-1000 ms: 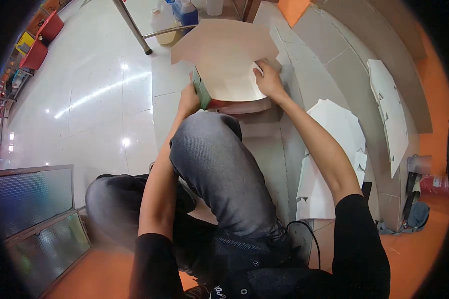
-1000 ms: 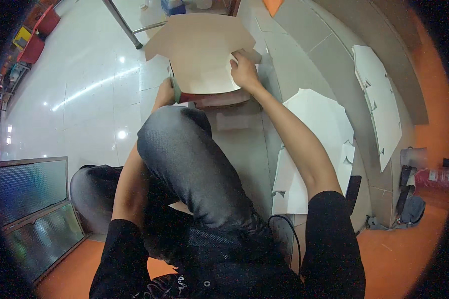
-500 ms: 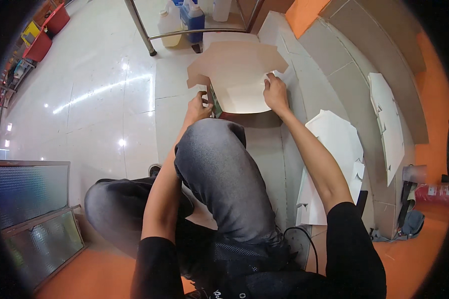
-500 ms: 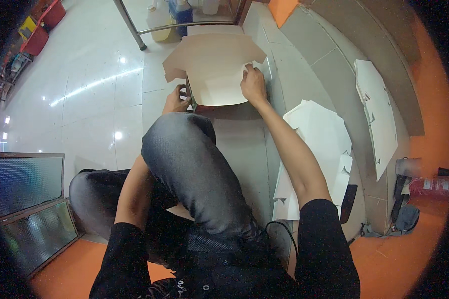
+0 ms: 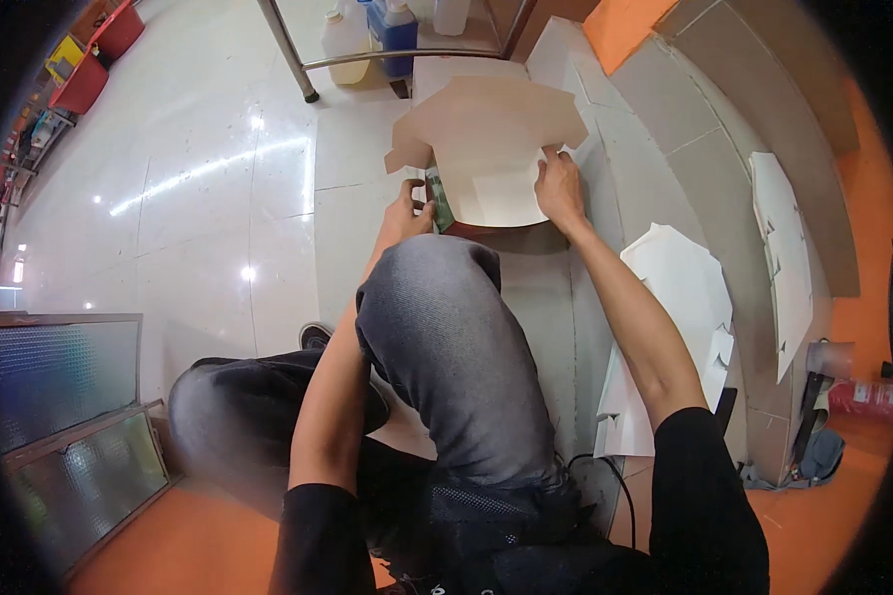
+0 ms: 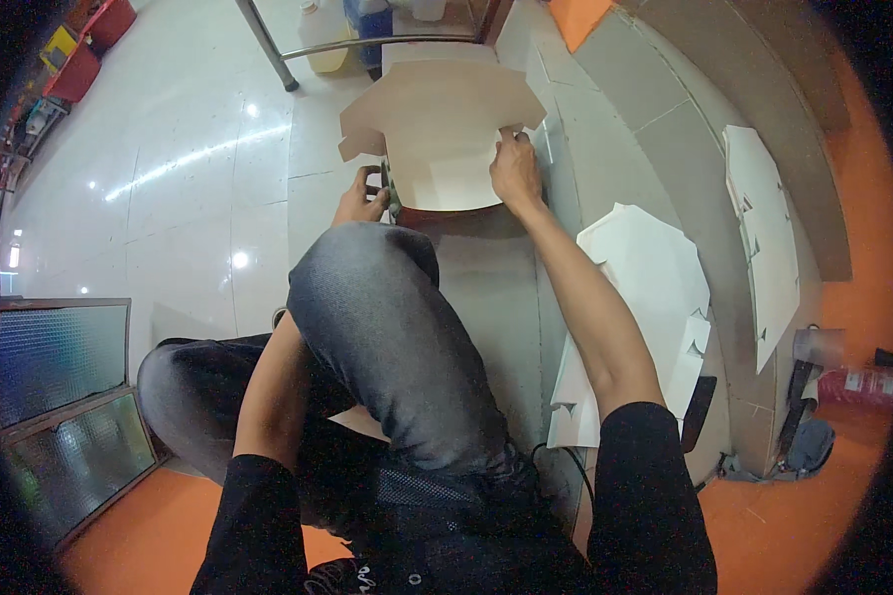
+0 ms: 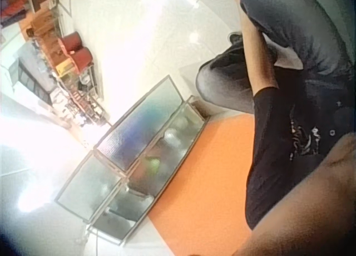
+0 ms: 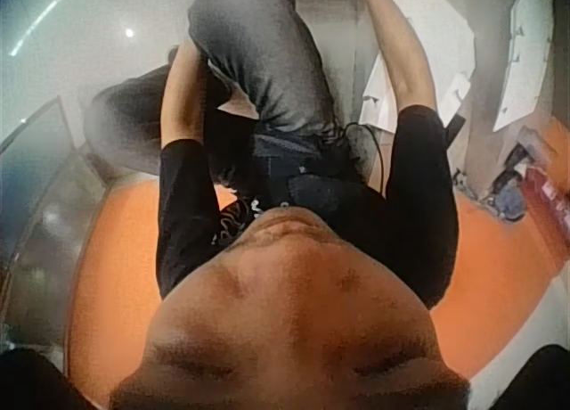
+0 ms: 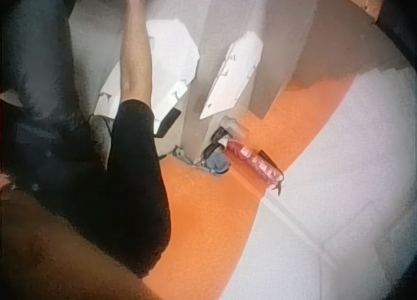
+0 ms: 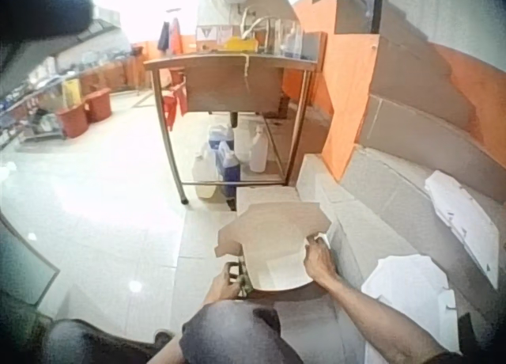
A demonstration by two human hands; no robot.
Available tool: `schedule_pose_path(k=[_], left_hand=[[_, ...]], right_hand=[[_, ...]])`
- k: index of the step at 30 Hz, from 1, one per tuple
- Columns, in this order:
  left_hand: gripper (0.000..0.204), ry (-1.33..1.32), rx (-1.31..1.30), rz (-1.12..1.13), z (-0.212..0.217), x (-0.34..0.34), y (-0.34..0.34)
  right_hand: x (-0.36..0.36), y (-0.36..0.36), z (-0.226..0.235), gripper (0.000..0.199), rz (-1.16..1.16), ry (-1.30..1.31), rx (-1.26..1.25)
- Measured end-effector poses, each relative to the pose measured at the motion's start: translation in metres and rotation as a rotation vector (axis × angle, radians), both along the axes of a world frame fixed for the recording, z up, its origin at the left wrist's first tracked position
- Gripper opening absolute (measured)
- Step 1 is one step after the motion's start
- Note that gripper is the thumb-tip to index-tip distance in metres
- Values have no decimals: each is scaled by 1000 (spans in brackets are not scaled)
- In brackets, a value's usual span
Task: The person assembles cardboard food containers by hand while sitting on the floor, folding the pre-cut flaps and stacking the finished items.
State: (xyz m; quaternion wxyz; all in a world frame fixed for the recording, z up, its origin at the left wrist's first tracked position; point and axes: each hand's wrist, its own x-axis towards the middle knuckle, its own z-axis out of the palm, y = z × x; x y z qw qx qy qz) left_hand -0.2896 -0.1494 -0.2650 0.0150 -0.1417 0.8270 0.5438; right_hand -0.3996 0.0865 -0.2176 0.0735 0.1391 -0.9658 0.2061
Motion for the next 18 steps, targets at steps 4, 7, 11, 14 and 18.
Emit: schedule_pose_path(k=[4, 7, 11, 14, 18], left_hand=[[54, 80, -100, -32, 9, -4, 5], [60, 315, -218, 0, -15, -3, 3], [65, 318, -312, -17, -17, -4, 3], [56, 207, -241, -41, -15, -7, 5], [50, 288, -221, -33, -18, -6, 0]], right_hand=[[5, 1, 8, 41, 11, 96, 146], [21, -26, 29, 48, -20, 133, 195], [33, -59, 57, 50, -110, 90, 275], [16, -48, 56, 37, -67, -192, 319], [-2, -26, 52, 24, -68, -63, 241]])
